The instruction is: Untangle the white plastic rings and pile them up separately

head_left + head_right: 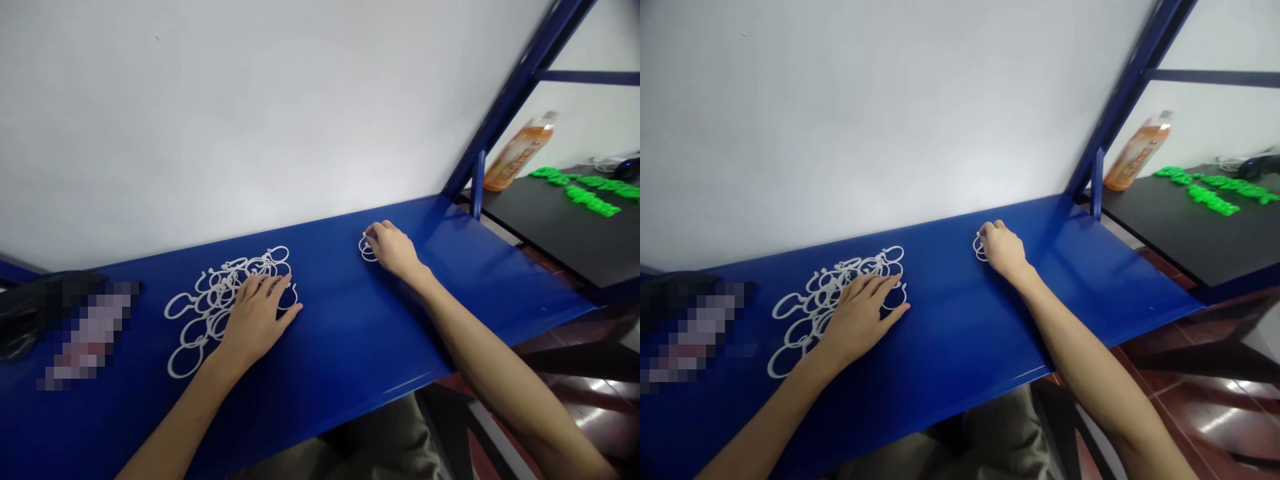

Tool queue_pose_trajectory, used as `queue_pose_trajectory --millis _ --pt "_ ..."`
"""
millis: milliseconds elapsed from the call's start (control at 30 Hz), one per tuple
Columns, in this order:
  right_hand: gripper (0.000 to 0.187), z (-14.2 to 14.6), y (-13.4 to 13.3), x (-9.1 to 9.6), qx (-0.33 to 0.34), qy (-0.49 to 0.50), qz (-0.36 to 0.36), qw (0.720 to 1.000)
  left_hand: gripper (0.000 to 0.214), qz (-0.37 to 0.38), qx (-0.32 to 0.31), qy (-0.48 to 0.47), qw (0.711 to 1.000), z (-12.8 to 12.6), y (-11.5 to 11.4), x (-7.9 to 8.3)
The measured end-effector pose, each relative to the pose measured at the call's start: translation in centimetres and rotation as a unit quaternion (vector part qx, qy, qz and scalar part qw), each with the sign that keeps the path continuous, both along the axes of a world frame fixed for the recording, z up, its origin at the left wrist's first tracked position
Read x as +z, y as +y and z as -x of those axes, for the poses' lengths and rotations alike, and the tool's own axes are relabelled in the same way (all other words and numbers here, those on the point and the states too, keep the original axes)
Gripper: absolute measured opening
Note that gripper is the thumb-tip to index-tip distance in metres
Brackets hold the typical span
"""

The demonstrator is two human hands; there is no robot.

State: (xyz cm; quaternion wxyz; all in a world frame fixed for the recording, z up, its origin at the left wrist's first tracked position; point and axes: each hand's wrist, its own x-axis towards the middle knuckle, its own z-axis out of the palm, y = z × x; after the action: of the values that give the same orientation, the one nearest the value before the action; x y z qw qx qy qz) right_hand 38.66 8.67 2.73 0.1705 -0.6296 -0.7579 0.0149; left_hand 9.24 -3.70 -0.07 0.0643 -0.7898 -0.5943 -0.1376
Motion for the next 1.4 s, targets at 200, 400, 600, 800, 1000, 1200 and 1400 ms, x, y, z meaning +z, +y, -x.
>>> queue_pose_trajectory --millis 200,400,600,800,1000,1200,1400 --pt "0.021 0.1 -0.1 0.2 -0.042 -0.002 0.022 0.999 0.044 -0.005 -0.015 -0.005 1.0 -0.2 0.0 0.0" --pt "0.021 1.5 -1.4 0.7 0.042 0.02 -0.047 0.998 0.042 -0.027 -0.033 -0.015 0.999 0.0 -0.1 0.0" --pt "0.019 4.9 -4.2 -0.5 0.263 0.068 -0.003 0.962 0.034 -0.054 -0.061 -0.023 0.996 0.1 0.0 -0.1" --pt "0.023 6.6 -5.8 -1.4 0.362 0.062 0.06 0.928 0.03 -0.046 -0.084 -0.04 0.995 0.2 -0.1 -0.2" --pt "0.022 6.3 -5.5 -1.4 0.358 0.063 0.06 0.93 0.028 -0.04 -0.089 -0.059 0.993 -0.1 -0.1 0.1" --pt "0.024 6.4 -5.6 -1.3 0.36 0.062 0.057 0.929 0.035 -0.04 -0.073 -0.061 0.995 -0.2 -0.1 0.1" --pt "0.027 6.6 -5.9 -1.1 0.38 0.078 0.048 0.92 0.036 -0.034 -0.064 -0.051 0.996 0.0 -0.2 -0.3"
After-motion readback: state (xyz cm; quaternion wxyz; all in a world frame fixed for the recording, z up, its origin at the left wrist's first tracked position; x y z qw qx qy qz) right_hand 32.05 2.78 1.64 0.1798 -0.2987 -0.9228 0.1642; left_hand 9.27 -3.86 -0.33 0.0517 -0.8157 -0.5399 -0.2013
